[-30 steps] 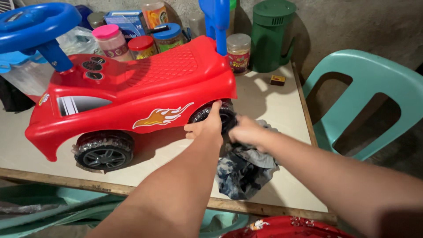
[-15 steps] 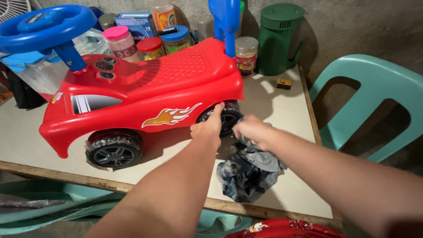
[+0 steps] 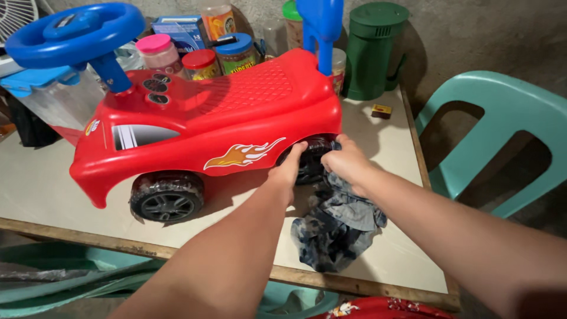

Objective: The person wipes the exterior of a red toy car with a cloth. They clean the body, wheels, steering wheel, and seat of the toy car, which is placed on a table.

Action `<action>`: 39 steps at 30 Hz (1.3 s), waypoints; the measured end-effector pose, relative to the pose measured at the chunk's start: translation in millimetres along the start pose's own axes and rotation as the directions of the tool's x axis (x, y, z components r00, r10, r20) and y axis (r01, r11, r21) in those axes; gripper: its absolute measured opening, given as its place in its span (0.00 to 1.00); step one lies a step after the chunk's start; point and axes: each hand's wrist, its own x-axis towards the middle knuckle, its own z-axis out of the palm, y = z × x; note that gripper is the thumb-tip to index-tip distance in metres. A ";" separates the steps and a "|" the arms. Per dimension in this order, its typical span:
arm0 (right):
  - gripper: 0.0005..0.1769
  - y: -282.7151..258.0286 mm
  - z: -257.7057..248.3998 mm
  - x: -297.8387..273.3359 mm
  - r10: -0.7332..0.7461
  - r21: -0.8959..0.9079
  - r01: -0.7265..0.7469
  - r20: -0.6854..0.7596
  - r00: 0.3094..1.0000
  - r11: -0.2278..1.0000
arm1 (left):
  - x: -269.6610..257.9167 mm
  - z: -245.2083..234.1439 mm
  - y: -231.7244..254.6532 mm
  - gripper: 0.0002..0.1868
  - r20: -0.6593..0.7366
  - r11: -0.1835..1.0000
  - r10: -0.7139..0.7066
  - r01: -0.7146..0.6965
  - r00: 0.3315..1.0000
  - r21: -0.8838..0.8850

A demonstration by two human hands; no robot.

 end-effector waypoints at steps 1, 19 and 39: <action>0.38 0.5 2.9 -4.6 -0.055 -0.048 0.053 -0.044 0.997 0.997 | -0.7 -7.8 -1.9 0.56 0.093 0.998 -0.063 0.061 0.994 0.022; 0.46 78.4 -17.9 2.7 -0.123 -0.658 0.147 0.082 0.989 0.738 | 20.4 -22.3 -29.1 0.53 0.037 0.986 0.119 -0.122 0.992 0.110; 0.41 25.8 -12.0 0.0 -0.283 0.190 0.259 0.106 0.953 0.947 | -48.1 22.3 7.0 0.72 -0.345 0.992 0.007 0.038 0.939 0.123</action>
